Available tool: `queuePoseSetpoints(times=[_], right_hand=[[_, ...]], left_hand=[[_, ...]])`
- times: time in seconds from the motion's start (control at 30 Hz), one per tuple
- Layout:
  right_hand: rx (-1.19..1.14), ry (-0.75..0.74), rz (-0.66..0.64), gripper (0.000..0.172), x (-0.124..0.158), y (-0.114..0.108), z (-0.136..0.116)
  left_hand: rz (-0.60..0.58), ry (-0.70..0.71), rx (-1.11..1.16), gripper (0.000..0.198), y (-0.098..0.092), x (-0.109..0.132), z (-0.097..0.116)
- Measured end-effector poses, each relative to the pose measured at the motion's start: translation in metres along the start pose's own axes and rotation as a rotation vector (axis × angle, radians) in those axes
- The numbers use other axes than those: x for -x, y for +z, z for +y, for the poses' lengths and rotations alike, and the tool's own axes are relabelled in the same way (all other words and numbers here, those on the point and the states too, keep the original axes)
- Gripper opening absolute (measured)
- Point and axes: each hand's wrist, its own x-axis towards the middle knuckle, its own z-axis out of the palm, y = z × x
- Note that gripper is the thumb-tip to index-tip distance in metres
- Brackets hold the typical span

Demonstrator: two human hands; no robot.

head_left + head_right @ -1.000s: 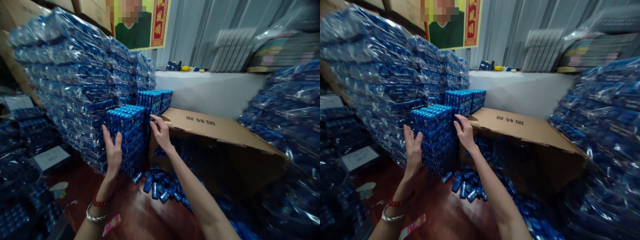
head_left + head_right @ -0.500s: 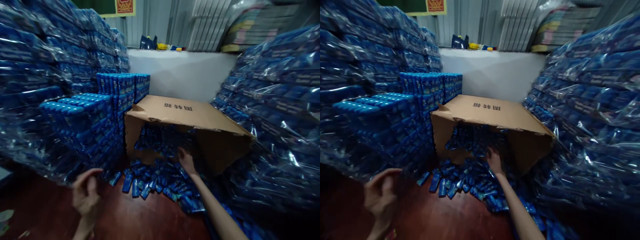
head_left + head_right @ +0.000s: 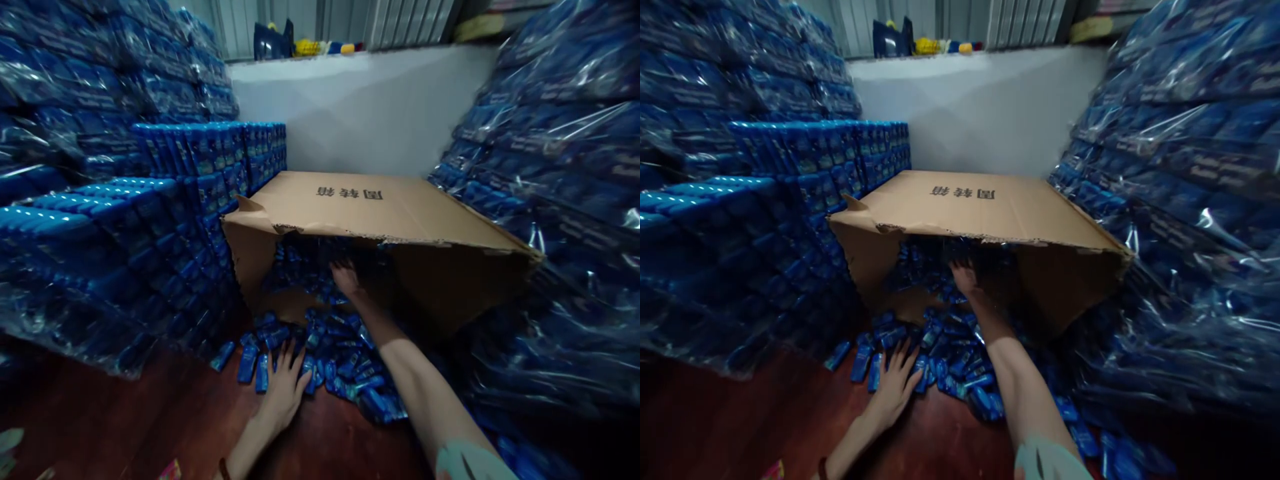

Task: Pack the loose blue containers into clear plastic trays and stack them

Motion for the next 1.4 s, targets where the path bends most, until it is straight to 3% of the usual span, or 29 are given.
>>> queuePoseSetpoints(times=[0.07,0.13,0.17,0.23,0.3,0.4,0.5,0.57,0.63,0.7,0.77,0.83,0.9,1.03,1.13,1.23,1.3,1.4], right_hand=[[0.006,-0.088,0.01,0.036,0.021,-0.01,-0.008],[0.003,-0.192,0.032,0.034,0.061,-0.016,-0.023],[-0.003,-0.253,0.059,0.032,0.087,-0.017,-0.033],[-0.035,-0.523,0.226,0.028,0.152,-0.013,-0.06],[-0.104,-0.668,0.347,0.024,0.223,-0.004,-0.091],[-0.201,-0.644,0.29,0.022,0.309,0.011,-0.133],[-0.259,-0.567,0.23,0.021,0.351,0.027,-0.16],[-0.29,-0.531,0.221,0.021,0.359,0.033,-0.168],[-0.33,-0.514,0.231,0.02,0.36,0.034,-0.169],[-0.365,-0.477,0.287,0.021,0.358,0.03,-0.161],[-0.354,-0.326,0.362,0.025,0.353,0.023,-0.141],[-0.292,-0.039,0.387,0.029,0.349,0.019,-0.113],[-0.253,0.175,0.295,0.033,0.347,0.018,-0.083],[-0.435,0.158,0.193,0.035,0.359,0.023,-0.047],[-0.596,0.275,0.291,0.033,0.367,0.021,-0.047],[-0.624,0.405,0.356,0.029,0.36,0.015,-0.056],[-0.574,0.38,0.247,0.028,0.35,0.011,-0.063],[-0.424,0.334,0.043,0.027,0.341,0.007,-0.07]], left_hand=[[0.041,-0.016,-0.03,0.047,-0.007,0.01,-0.007],[0.079,-0.093,-0.1,0.047,-0.014,0.015,-0.02],[0.082,-0.136,-0.139,0.048,-0.017,0.015,-0.029],[0.051,-0.182,-0.195,0.047,-0.023,0.014,-0.046],[-0.006,-0.158,-0.205,0.047,-0.028,0.01,-0.059],[-0.082,-0.126,-0.144,0.046,-0.035,0.001,-0.065],[-0.074,-0.14,-0.049,0.046,-0.041,-0.008,-0.046],[-0.088,-0.061,0.029,0.047,-0.042,-0.01,-0.021],[-0.161,0.104,0.09,0.049,-0.04,-0.008,0.006],[-0.242,0.251,0.091,0.051,-0.035,-0.002,0.027],[-0.278,0.312,0.045,0.049,-0.028,0.004,0.037],[-0.277,0.321,0.004,0.049,-0.022,0.01,0.036],[-0.271,0.329,0.002,0.051,-0.02,0.016,0.027],[-0.288,0.373,0.156,0.042,-0.03,0.029,0.001],[-0.117,0.319,0.368,0.032,-0.04,0.038,-0.011],[0.105,0.211,0.464,0.026,-0.046,0.04,-0.003],[0.1,0.22,0.425,0.025,-0.046,0.036,0.013],[-0.071,0.286,0.214,0.025,-0.038,0.022,0.043]])
